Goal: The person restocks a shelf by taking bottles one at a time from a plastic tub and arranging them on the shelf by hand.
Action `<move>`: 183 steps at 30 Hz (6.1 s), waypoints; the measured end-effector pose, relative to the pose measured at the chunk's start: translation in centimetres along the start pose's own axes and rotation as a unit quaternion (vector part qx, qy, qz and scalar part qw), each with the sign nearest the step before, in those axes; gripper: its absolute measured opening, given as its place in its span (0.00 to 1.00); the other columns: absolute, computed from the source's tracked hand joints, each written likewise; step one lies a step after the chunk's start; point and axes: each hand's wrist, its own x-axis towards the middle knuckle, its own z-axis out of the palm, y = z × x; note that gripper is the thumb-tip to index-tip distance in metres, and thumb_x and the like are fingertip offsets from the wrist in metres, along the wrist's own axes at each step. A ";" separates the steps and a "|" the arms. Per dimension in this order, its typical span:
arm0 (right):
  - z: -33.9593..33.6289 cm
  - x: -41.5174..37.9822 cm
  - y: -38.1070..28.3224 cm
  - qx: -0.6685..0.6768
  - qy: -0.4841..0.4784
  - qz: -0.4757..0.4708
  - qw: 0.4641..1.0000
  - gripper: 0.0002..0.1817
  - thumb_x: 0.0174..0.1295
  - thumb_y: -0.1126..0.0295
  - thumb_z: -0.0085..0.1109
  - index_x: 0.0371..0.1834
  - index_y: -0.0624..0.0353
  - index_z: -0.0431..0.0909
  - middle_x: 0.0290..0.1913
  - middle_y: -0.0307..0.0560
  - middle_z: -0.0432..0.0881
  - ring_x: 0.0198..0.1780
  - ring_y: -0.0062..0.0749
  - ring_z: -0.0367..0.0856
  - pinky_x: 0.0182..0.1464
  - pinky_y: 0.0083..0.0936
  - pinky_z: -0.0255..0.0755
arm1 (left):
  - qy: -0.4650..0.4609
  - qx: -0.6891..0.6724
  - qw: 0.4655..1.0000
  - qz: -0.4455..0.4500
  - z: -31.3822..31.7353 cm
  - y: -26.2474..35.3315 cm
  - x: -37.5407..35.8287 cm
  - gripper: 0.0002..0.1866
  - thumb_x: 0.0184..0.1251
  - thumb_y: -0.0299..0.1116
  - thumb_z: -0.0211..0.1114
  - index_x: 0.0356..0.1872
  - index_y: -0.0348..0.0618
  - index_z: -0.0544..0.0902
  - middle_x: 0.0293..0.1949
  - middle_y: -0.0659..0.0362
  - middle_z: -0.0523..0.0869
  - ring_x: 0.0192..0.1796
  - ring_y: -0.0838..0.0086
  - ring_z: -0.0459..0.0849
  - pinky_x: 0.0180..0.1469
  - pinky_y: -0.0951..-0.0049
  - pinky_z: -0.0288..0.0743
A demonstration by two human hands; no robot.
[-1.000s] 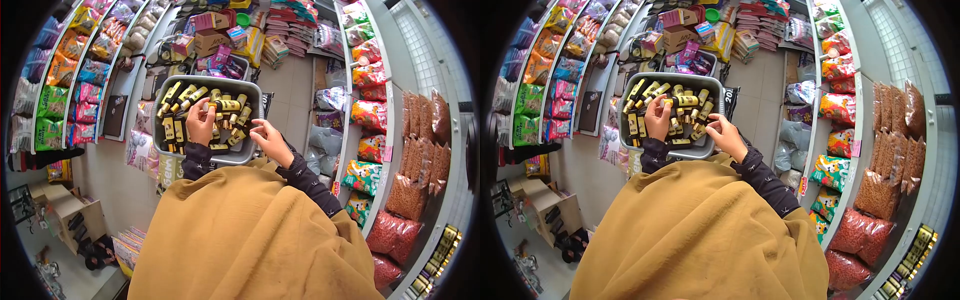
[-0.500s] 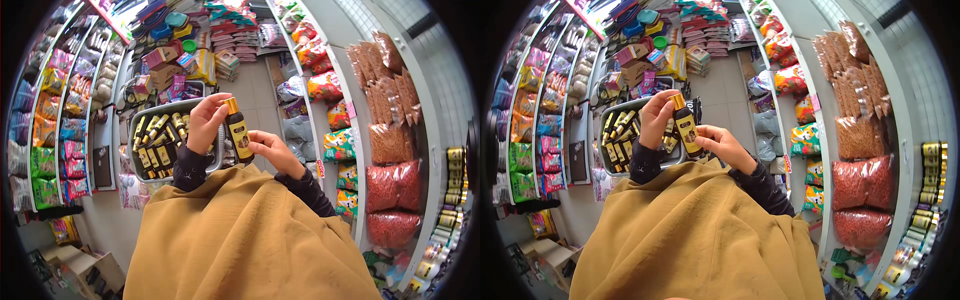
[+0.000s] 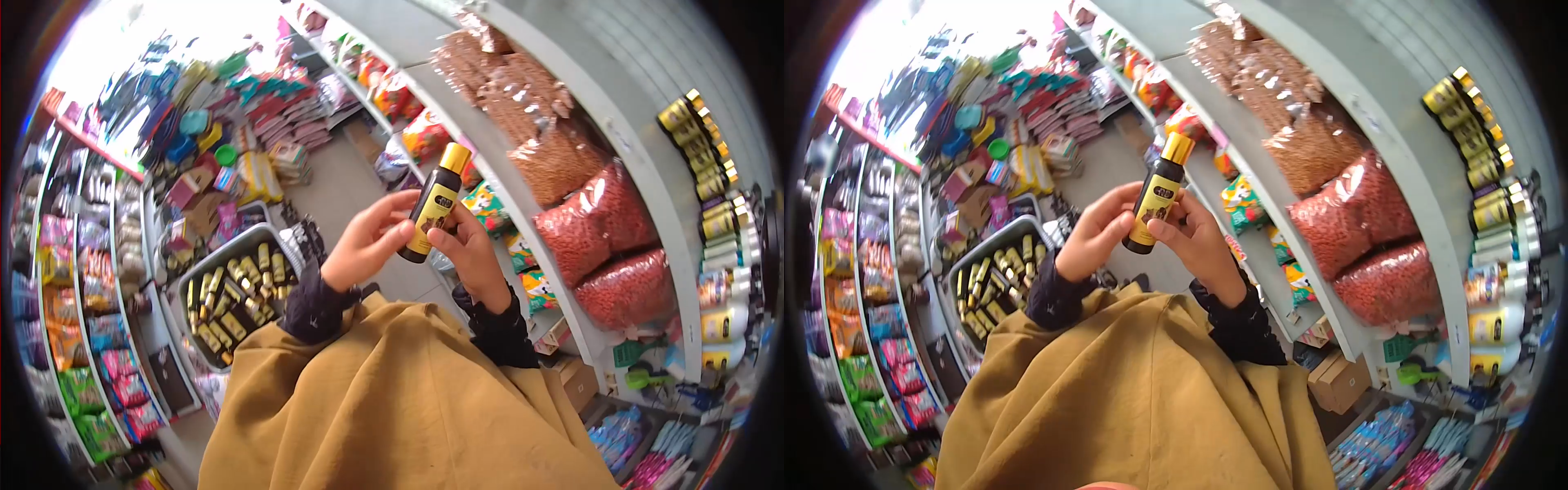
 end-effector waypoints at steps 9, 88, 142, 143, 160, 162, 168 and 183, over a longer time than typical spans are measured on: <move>-4.2 -4.4 -5.4 -0.071 0.083 -0.064 0.992 0.24 0.65 0.62 0.61 0.60 0.63 0.69 0.43 0.35 0.77 0.44 0.17 0.75 0.49 0.18 0.69 | -0.111 -0.044 0.990 -0.074 6.0 0.9 3.0 0.30 0.74 0.39 0.55 0.70 0.33 0.60 0.60 0.52 0.76 0.56 0.65 0.81 0.56 0.67 0.77; -22.1 1.3 -37.1 -0.617 0.473 -0.332 0.534 0.17 0.59 0.65 0.64 0.46 0.65 0.78 0.38 0.52 0.84 0.36 0.37 0.84 0.38 0.28 0.76 | -0.053 0.372 0.814 0.442 18.9 -0.2 22.1 0.18 0.61 0.43 0.59 0.52 0.59 0.80 0.53 0.65 0.77 0.70 0.67 0.63 0.72 0.44 0.15; -29.9 -4.4 -39.5 -0.599 0.570 -0.295 0.479 0.16 0.64 0.63 0.60 0.53 0.57 0.78 0.43 0.40 0.83 0.41 0.22 0.81 0.40 0.23 0.77 | -0.105 0.308 0.840 0.433 18.0 0.7 22.4 0.19 0.60 0.38 0.55 0.53 0.52 0.80 0.51 0.65 0.78 0.65 0.69 0.69 0.72 0.45 0.21; -29.2 -4.5 -39.5 -0.599 0.565 -0.303 0.480 0.16 0.65 0.63 0.60 0.53 0.57 0.78 0.43 0.40 0.83 0.42 0.22 0.81 0.41 0.24 0.77 | -0.104 0.308 0.841 0.433 18.0 0.7 22.4 0.19 0.61 0.39 0.55 0.53 0.52 0.80 0.51 0.65 0.78 0.65 0.69 0.69 0.72 0.45 0.21; -19.9 -1.8 -37.7 -0.561 0.486 -0.293 0.603 0.19 0.68 0.65 0.56 0.57 0.66 0.70 0.43 0.46 0.81 0.42 0.27 0.81 0.40 0.22 0.74 | -0.151 0.247 0.823 0.490 16.2 9.3 29.2 0.14 0.58 0.34 0.64 0.46 0.46 0.84 0.40 0.55 0.84 0.50 0.61 0.82 0.61 0.57 0.66; -19.4 -1.1 -37.4 -0.538 0.463 -0.265 0.653 0.17 0.69 0.65 0.54 0.55 0.65 0.71 0.42 0.44 0.80 0.41 0.24 0.80 0.38 0.21 0.74 | -0.171 0.201 0.834 0.484 16.7 9.7 34.0 0.14 0.62 0.39 0.63 0.44 0.42 0.84 0.37 0.51 0.85 0.43 0.58 0.84 0.52 0.65 0.74; -19.0 0.5 -37.5 -0.553 0.367 -0.225 0.713 0.15 0.70 0.64 0.53 0.51 0.64 0.74 0.40 0.40 0.80 0.38 0.20 0.79 0.35 0.19 0.75 | -0.196 0.459 0.779 0.378 14.6 5.7 38.5 0.27 0.67 0.57 0.56 0.52 0.45 0.82 0.46 0.48 0.83 0.55 0.59 0.78 0.59 0.54 0.68; -27.6 11.7 -42.7 -0.786 0.291 -0.127 0.531 0.15 0.63 0.62 0.62 0.48 0.60 0.80 0.41 0.40 0.84 0.42 0.24 0.81 0.49 0.25 0.74 | -0.167 0.478 0.781 0.366 14.7 2.9 37.5 0.32 0.60 0.63 0.57 0.58 0.51 0.78 0.57 0.50 0.76 0.69 0.59 0.63 0.68 0.45 0.53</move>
